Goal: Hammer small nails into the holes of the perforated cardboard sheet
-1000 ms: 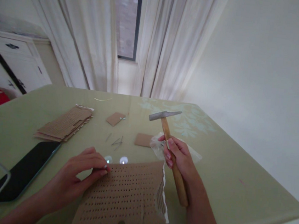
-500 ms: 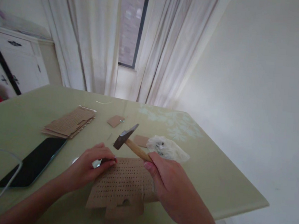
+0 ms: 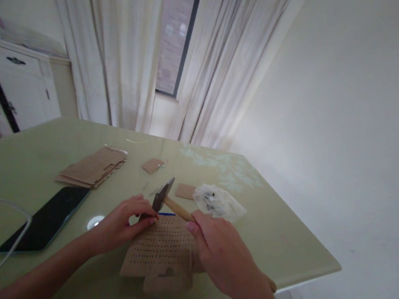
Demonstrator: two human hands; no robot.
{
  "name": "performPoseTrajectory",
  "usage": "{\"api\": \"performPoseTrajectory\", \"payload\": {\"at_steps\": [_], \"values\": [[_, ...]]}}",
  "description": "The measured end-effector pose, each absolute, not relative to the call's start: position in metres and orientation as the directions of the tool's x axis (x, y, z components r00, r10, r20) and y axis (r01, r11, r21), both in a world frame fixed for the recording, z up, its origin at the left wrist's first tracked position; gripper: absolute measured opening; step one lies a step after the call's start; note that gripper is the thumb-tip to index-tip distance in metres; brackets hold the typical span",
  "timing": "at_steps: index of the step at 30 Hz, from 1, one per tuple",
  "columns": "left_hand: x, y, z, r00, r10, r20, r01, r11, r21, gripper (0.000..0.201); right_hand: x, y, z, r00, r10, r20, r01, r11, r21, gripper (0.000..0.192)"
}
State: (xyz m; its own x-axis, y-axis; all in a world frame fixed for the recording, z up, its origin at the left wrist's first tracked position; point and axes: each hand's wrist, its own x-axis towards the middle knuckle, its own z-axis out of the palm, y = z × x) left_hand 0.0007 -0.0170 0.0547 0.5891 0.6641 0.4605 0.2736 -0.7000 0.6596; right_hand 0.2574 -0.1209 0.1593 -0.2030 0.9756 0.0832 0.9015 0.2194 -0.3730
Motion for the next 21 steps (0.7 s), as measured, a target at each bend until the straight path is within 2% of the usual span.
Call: {"api": "performPoseTrajectory", "payload": {"at_steps": [4, 9, 12, 16, 21], "values": [[0.0, -0.019, 0.056, 0.605, 0.643, 0.469, 0.325, -0.737, 0.592, 0.016, 0.258, -0.126, 0.162, -0.152, 0.976, 0.158, 0.896, 0.203, -0.394, 0.033], [-0.003, -0.018, 0.056, 0.61, 0.619, 0.494, 0.448, -0.784, 0.429, 0.013, 0.259, -0.13, 0.157, -0.186, 0.971, 0.153, 0.904, 0.23, -0.361, 0.034], [-0.005, -0.015, 0.052, 0.585, 0.616, 0.528, 0.467, -0.788, 0.401, 0.013, 0.26, -0.128, 0.151, -0.144, 0.977, 0.156, 0.905, 0.194, -0.379, 0.035], [-0.006, -0.012, 0.047, 0.556, 0.635, 0.535, 0.462, -0.772, 0.436, 0.014, 0.267, -0.117, 0.137, -0.05, 0.983, 0.178, 0.901, 0.121, -0.417, 0.032], [-0.003, -0.012, 0.047, 0.58, 0.687, 0.438, 0.375, -0.702, 0.605, 0.018, 0.288, -0.095, 0.105, 0.037, 0.943, 0.331, 0.856, 0.14, -0.497, 0.03]]}}
